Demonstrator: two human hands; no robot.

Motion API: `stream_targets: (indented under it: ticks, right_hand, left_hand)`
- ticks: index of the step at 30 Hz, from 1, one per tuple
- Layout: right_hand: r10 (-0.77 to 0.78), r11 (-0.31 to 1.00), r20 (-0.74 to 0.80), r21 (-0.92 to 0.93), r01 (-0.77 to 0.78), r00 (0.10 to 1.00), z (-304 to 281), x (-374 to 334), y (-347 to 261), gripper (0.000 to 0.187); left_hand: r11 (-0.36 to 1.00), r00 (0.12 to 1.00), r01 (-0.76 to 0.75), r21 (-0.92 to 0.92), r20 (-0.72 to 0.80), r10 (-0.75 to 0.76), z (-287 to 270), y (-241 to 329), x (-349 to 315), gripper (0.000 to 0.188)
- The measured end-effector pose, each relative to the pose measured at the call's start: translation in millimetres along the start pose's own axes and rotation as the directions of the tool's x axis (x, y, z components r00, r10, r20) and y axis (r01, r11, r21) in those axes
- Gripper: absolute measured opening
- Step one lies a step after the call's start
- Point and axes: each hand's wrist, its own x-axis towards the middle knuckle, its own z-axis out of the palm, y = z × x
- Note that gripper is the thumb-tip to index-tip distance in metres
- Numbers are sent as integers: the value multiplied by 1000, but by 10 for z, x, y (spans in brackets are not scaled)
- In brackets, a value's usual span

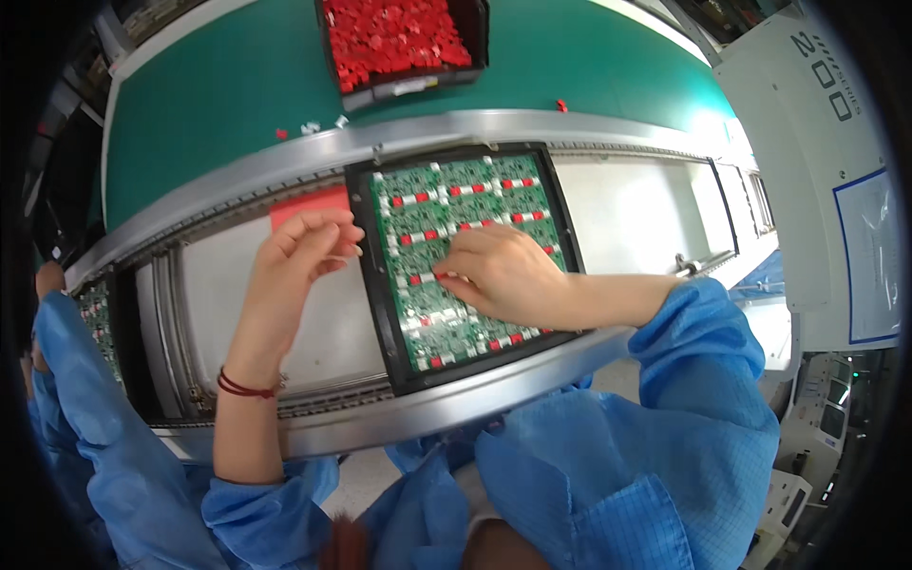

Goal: The person takes small components from a container by hand and inserts them into circuit boards on an assembly conveyor line.

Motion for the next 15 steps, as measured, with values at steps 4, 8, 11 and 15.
stream_targets:
  ticks: [4,8,11,15]
  right_hand:
    - [107,992,51,66,-110,993,-212,51,-123,15]
    - [155,977,122,129,-171,980,-215,86,-116,11]
    - [121,984,91,118,-131,988,-80,98,-58,10]
    - [-121,986,-49,-120,115,991,37,186,34,13]
  left_hand:
    - [998,998,61,-16,24,-60,4,221,-47,19]
    - [997,997,72,-22,13,-71,-49,230,-56,19]
    - [998,998,66,-16,19,-66,-103,135,-13,19]
    - [1000,1000,-15,-2,15,15,-210,48,78,19]
